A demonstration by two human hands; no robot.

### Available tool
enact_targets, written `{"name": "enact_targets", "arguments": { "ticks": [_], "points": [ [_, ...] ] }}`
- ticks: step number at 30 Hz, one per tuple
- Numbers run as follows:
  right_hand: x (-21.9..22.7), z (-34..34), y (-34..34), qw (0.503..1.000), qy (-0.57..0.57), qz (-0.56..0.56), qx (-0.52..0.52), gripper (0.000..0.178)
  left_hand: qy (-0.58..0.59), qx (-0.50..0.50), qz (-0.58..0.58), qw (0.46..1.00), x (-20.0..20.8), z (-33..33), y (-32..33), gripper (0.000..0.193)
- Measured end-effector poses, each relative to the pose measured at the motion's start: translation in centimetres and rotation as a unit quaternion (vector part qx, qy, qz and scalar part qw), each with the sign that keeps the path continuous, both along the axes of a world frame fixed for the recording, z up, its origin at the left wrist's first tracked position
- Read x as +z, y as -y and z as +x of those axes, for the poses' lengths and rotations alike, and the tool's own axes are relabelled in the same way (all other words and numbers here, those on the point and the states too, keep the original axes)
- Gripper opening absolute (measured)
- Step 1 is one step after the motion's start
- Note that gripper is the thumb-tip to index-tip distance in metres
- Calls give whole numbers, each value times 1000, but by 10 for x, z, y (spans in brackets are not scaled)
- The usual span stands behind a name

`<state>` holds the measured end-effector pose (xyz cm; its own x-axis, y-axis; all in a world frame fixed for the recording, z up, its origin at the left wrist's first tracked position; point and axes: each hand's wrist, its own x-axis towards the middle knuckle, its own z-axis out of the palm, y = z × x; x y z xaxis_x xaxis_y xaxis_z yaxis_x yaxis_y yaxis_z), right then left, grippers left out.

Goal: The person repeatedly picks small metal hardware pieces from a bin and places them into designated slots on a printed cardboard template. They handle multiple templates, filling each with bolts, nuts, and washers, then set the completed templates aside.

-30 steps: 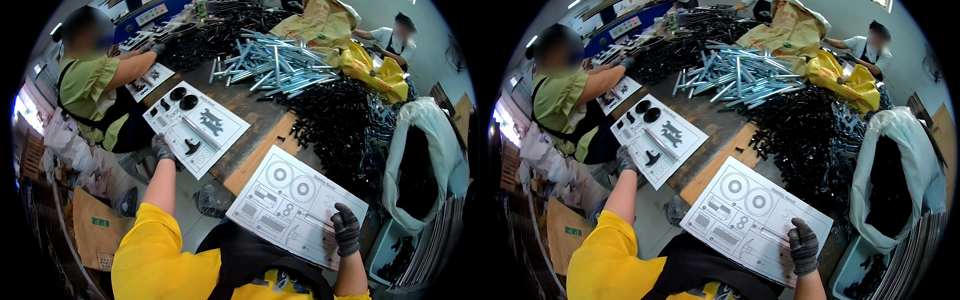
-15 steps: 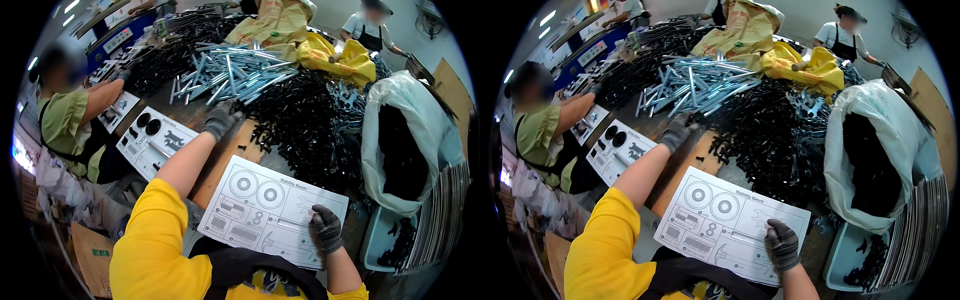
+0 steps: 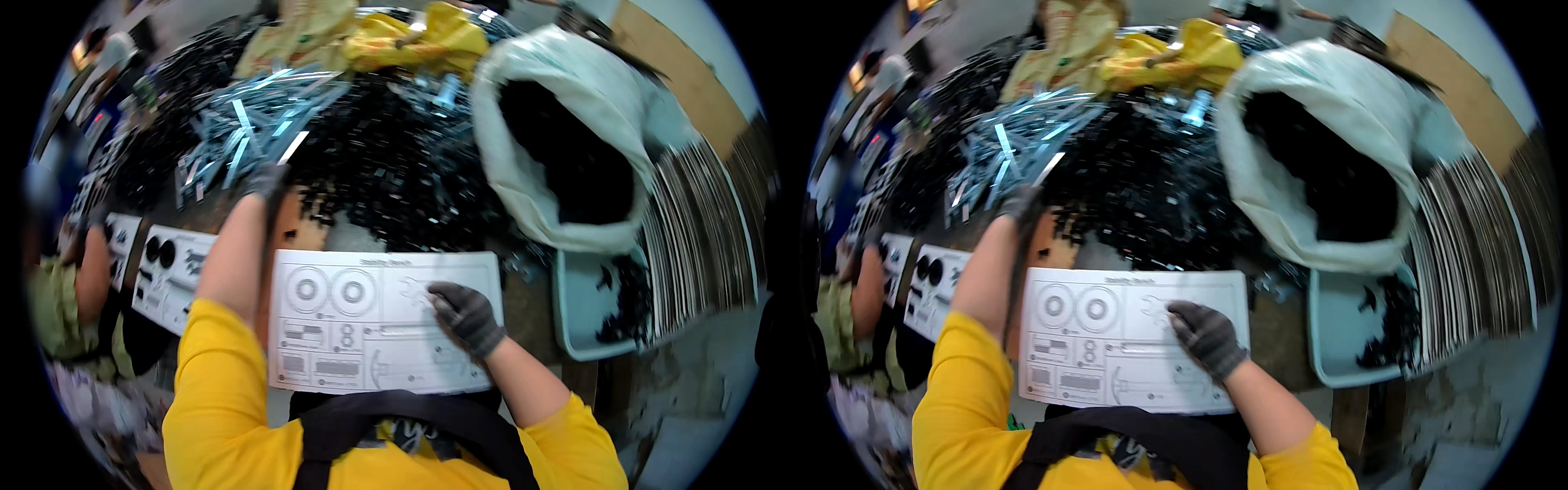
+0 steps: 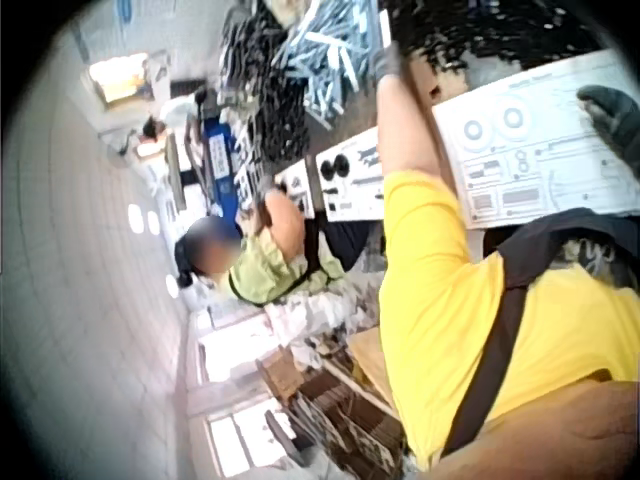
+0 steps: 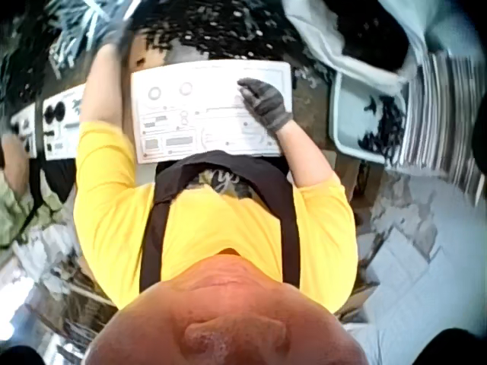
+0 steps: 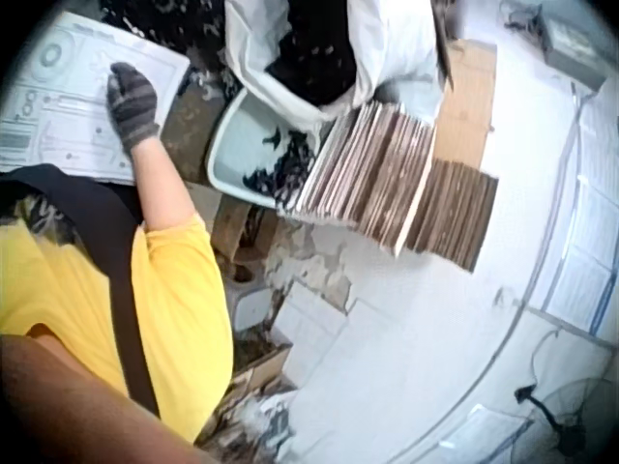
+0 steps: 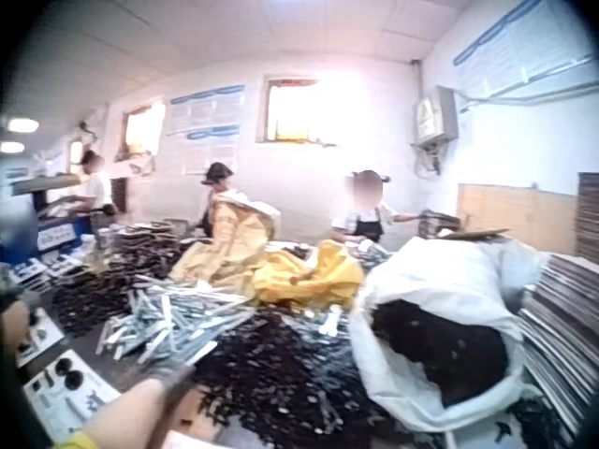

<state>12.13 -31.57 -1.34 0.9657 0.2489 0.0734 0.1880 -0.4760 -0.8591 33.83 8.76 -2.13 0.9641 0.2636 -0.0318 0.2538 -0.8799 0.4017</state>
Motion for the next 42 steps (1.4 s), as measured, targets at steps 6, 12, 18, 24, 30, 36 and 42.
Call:
{"name": "enact_targets", "arguments": {
  "ticks": [6, 12, 18, 24, 30, 36, 42],
  "points": [
    [9, -1, 16, 998, 18, -2, 57, 22, 52, 136, -542, 827, -1, -99, 16, 17],
    [46, 7, 153, 897, 224, -340, -173, 24, 104, -46, -513, 851, 23, -188, 50, 19],
    [36, 25, 284, 748, -114, -598, -263, 50, 196, -410, -121, 883, 64, -223, 152, 18],
    [-6, 40, 325, 829, -125, -496, -226, 56, 90, -492, 51, 864, 42, -231, 201, 19],
    [32, 18, 286, 843, -9, -497, -205, 33, 50, -466, -2, 884, 35, -234, 185, 23],
    [58, -24, 192, 975, 116, -136, -134, 23, 38, -482, -8, 875, 34, -232, 179, 25],
    [52, -65, 67, 973, 147, -169, 57, 27, 59, -382, -40, 921, 37, -199, 146, 43]
  ]
}}
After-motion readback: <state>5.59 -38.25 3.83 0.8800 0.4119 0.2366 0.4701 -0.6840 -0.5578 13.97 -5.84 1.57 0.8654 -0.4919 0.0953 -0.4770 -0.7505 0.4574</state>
